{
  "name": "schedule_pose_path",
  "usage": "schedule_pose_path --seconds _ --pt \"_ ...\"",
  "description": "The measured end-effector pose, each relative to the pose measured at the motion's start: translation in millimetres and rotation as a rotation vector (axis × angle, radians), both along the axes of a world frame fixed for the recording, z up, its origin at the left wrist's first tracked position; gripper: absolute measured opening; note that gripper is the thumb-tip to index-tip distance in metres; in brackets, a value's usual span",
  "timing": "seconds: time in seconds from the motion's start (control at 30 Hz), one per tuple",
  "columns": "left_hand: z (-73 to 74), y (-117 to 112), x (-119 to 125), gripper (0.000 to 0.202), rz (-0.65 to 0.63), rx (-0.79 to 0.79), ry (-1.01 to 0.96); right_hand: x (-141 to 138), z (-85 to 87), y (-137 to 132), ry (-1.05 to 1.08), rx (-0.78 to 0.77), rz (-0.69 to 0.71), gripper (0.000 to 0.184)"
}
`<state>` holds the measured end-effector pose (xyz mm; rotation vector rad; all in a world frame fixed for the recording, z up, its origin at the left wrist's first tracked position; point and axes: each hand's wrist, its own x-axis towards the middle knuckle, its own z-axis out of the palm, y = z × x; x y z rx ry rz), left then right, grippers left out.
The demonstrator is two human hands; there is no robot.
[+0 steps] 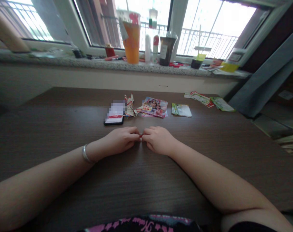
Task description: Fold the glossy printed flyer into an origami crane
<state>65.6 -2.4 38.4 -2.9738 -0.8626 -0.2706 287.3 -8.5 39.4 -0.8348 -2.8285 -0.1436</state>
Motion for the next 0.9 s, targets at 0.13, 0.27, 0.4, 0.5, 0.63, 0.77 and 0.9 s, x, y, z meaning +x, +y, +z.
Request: schedule_pose_path --seconds 0.13,0.27,0.4,0.5,0.63,0.77,0.9 --pt "6.1 6 -4 0.024 -0.045 -0.107 -0.045 8 -4.2 6 0.12 -0.077 0.022 0.026" --pt "16.1 7 -7 0.028 -0.087 -0.123 -0.018 13 -4.6 9 0.144 -0.098 0.05 0.027" --pt "27.8 2 -6 0.023 -0.106 -0.074 0.086 11 -1.3 5 0.096 -0.029 0.032 0.024" --pt "32.5 -2 -5 0.022 -0.107 -0.032 0.137 9 0.0 3 0.084 -0.011 -0.022 0.024" --pt "30.7 -1 -9 0.023 -0.106 -0.041 0.119 12 -2.5 8 0.152 -0.093 -0.033 0.027" --pt "27.3 5 -14 0.029 -0.141 -0.063 0.086 19 -7.2 16 0.253 -0.199 0.052 0.032" --pt "26.5 5 -15 0.03 -0.149 -0.067 0.098 19 -7.9 15 0.229 -0.15 0.054 0.03"
